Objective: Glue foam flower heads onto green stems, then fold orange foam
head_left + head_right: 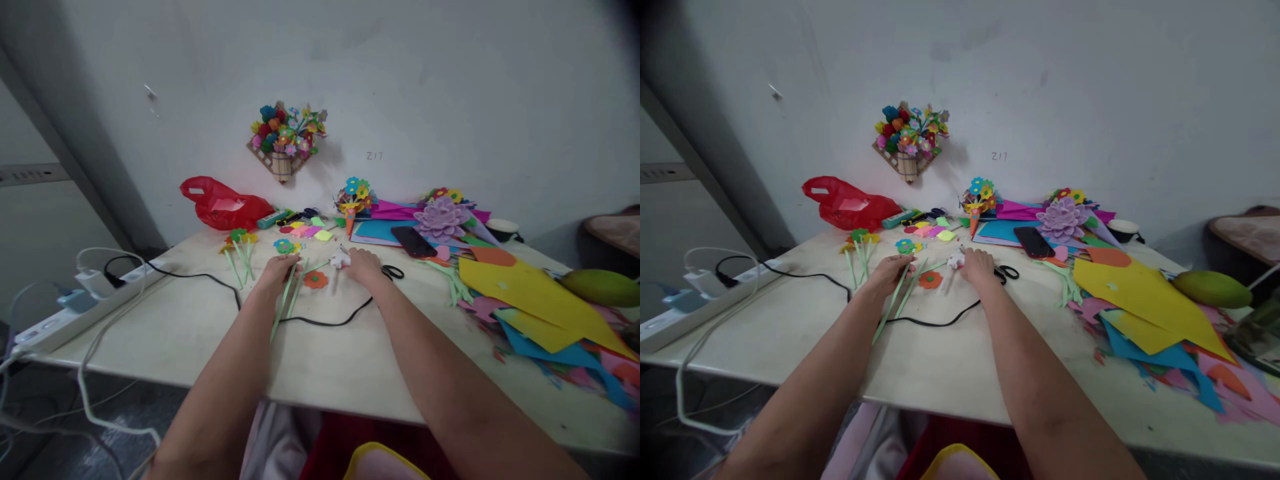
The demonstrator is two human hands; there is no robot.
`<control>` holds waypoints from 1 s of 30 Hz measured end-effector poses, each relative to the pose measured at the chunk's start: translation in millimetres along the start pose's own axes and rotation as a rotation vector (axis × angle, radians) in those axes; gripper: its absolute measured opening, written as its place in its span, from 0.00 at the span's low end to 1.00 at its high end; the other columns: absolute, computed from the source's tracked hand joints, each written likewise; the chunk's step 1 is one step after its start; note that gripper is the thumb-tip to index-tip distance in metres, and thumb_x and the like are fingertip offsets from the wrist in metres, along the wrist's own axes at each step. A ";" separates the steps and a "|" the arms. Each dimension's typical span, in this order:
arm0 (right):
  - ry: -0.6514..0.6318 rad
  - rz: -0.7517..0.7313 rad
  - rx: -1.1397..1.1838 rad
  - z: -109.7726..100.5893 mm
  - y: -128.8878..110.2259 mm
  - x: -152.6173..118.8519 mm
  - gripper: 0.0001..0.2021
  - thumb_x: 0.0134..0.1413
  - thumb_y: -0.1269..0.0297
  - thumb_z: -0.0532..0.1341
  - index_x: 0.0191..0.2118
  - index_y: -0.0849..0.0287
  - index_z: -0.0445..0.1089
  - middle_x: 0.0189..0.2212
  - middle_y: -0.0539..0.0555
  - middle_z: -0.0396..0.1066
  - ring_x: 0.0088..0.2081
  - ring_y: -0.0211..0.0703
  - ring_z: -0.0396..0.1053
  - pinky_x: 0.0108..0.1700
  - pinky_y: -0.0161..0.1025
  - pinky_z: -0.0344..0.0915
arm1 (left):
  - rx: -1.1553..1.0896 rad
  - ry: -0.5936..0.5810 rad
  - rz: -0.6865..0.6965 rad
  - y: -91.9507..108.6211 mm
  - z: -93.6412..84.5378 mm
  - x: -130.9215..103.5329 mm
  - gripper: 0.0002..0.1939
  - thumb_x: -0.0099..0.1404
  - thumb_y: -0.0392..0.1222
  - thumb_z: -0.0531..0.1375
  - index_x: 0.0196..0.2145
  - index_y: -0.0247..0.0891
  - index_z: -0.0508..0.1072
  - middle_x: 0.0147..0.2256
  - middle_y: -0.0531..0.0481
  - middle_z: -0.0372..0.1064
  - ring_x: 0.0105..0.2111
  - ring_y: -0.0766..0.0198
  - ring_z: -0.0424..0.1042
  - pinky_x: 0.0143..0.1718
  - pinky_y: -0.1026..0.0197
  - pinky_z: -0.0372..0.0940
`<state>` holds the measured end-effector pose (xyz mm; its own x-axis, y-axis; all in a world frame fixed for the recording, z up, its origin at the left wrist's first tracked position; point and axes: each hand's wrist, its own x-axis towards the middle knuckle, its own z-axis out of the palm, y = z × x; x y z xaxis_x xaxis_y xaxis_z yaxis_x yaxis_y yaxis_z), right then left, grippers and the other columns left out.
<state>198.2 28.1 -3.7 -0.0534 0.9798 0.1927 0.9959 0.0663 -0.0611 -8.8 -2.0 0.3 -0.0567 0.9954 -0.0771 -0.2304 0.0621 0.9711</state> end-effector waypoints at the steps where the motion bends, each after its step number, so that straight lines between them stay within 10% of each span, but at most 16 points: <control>1: 0.010 0.014 0.005 0.0 0.8 -0.1 0.17 0.50 0.65 0.55 0.46 0.63 0.63 0.43 0.64 0.67 0.46 0.51 0.64 0.43 0.42 0.59 | -0.006 0.006 -0.005 0.2 -1.0 0.7 0.05 0.53 0.36 0.61 0.27 0.30 0.69 0.16 0.50 0.65 0.13 0.72 0.62 0.14 0.70 0.54; 16: 0.160 0.245 0.458 -2.6 11.9 7.9 0.16 0.46 0.55 0.57 0.40 0.54 0.71 0.37 0.57 0.72 0.39 0.50 0.69 0.36 0.39 0.62 | -0.035 0.036 0.064 2.1 -16.1 8.8 0.10 0.49 0.37 0.62 0.31 0.30 0.71 0.19 0.49 0.68 0.14 0.73 0.63 0.14 0.70 0.53; 23: -0.012 0.134 1.206 -2.5 6.1 7.3 0.09 0.43 0.62 0.61 0.30 0.63 0.66 0.21 0.51 0.68 0.15 0.30 0.57 0.18 0.30 0.56 | 0.061 0.020 0.061 1.9 -12.0 5.6 0.06 0.51 0.36 0.61 0.28 0.31 0.71 0.20 0.49 0.69 0.13 0.74 0.61 0.13 0.70 0.51; 30: -0.193 -0.046 1.361 -0.4 5.0 3.4 0.12 0.43 0.58 0.63 0.28 0.62 0.64 0.20 0.50 0.69 0.12 0.27 0.53 0.15 0.29 0.53 | 0.116 -0.002 0.027 -0.4 -8.7 4.8 0.06 0.51 0.35 0.61 0.28 0.30 0.72 0.19 0.48 0.69 0.12 0.73 0.61 0.13 0.70 0.50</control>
<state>203.0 31.7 -2.9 -0.2050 0.9747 0.0896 0.1427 0.1204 -0.9824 -17.4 2.1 -2.4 -0.0595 0.9969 -0.0505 -0.1151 0.0434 0.9924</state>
